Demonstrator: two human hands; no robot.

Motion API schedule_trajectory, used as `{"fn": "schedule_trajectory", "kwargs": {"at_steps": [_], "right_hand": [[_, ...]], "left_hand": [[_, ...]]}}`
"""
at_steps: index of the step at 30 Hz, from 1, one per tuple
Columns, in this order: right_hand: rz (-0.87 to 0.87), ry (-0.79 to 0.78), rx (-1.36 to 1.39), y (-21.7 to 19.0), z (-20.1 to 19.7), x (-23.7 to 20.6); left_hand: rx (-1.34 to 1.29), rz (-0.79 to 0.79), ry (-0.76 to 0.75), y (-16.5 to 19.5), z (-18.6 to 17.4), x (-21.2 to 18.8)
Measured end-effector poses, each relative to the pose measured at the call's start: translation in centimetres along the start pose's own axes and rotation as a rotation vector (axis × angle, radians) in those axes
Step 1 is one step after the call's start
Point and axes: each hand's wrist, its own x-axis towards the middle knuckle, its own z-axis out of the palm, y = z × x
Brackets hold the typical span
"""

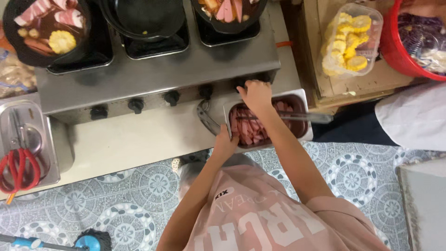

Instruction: The person adds sausage slices to black serving bowls with tongs, ladles hot broth from a large pot into a plastic pitcher, and pours the broth into the bowls. They then retrieve frozen meat from a chest freezer, add the meat to the bowls, place noodle blocks into the bowls, squeeze sauce over them, and stack the bowl lids into a yellow crate.

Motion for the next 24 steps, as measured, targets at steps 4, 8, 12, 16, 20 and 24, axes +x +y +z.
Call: {"fn": "schedule_trajectory", "kwargs": {"at_steps": [4, 8, 12, 16, 20, 24], "right_hand": [[0.074, 0.012, 0.068, -0.7, 1.1, 0.4], [0.087, 0.022, 0.136, -0.9, 1.3, 0.9], [0.089, -0.052, -0.041, -2.0, 1.8, 1.4], [-0.162, -0.112, -0.467, -3.6, 3.0, 2.0], [-0.344, -0.337, -0.658, -5.5, 3.6, 2.6], [-0.545, -0.449, -1.047, -6.9, 3.5, 2.7]], "left_hand": [[-0.012, 0.08, 0.009, -0.3, -1.6, -0.6], [-0.015, 0.052, -0.054, -0.6, -2.7, -0.5], [-0.012, 0.073, -0.073, -1.0, -2.6, -0.4], [-0.01, 0.067, -0.066, -1.5, -2.4, -0.3], [-0.082, 0.093, -0.078, -1.9, -2.5, -0.3], [-0.11, 0.131, -0.044, -1.8, -2.8, -0.8]]}}
